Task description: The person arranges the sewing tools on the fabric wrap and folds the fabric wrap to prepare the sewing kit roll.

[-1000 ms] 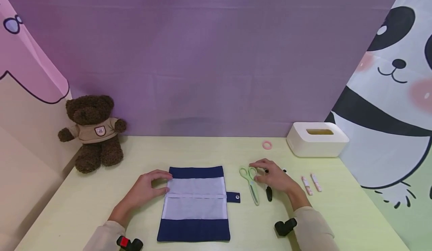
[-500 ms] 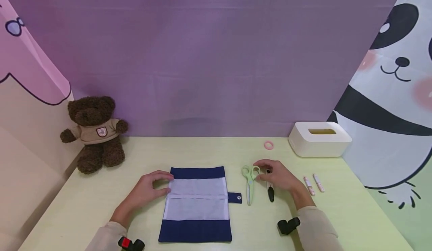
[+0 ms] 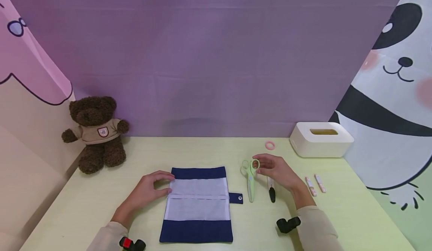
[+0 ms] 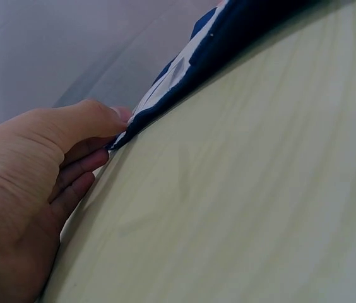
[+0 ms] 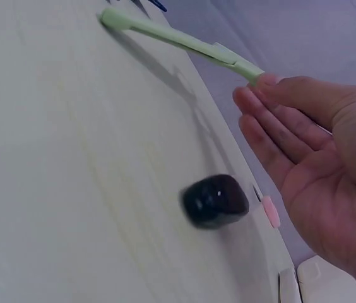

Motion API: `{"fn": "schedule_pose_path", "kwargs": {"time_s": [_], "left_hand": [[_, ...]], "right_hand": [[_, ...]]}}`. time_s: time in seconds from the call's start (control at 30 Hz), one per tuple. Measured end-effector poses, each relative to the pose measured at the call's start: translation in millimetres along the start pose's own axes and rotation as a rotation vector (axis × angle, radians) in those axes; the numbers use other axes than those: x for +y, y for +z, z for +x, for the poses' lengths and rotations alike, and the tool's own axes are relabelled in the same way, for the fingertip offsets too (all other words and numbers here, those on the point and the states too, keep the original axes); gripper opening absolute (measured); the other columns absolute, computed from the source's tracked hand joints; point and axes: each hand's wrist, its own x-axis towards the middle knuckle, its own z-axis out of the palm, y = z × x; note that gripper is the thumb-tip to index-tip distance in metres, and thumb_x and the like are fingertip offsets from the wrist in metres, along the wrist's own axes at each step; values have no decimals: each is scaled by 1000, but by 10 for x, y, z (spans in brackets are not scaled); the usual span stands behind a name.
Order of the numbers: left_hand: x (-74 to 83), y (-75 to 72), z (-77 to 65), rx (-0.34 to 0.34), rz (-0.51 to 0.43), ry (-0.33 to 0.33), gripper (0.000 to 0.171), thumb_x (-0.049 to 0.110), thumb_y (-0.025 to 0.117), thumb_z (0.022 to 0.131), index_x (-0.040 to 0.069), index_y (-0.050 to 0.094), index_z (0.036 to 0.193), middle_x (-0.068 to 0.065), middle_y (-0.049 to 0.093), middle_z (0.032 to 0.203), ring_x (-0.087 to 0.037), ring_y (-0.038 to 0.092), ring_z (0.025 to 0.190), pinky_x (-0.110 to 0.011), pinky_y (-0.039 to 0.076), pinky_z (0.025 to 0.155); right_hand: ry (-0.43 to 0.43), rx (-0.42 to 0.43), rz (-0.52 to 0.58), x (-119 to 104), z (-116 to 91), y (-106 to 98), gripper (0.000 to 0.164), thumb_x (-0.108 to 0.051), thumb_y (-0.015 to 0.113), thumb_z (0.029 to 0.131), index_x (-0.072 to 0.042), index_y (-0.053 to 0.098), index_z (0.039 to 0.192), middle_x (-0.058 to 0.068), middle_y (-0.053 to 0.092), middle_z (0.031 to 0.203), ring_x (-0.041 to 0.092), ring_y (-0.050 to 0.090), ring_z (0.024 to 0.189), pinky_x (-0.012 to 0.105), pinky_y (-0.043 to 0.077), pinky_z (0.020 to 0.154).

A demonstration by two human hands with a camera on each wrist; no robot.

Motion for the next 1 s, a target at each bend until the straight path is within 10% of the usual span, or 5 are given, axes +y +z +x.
{"fn": "schedule_pose_path", "kwargs": {"time_s": [0.27,1.0], "left_hand": [[9,-28,1,-43,-4,-20,34,21,83,88,22,76,121,6,69,133,-28,60,134,-52,45,114],[25,-50,23,-67,-21,-45,37,24,85,86,21,76,122,6,69,133,-27,60,135,-52,46,113]], "right_hand": [[22,27,129,36,18,77,53,-1,69,96,8,51,145,33,56,143,5,71,112,25,60,93],[25,85,346,-349,442,783,56,3,66,96,4,48,149,23,62,138,10,73,106,29,58,98]]}}
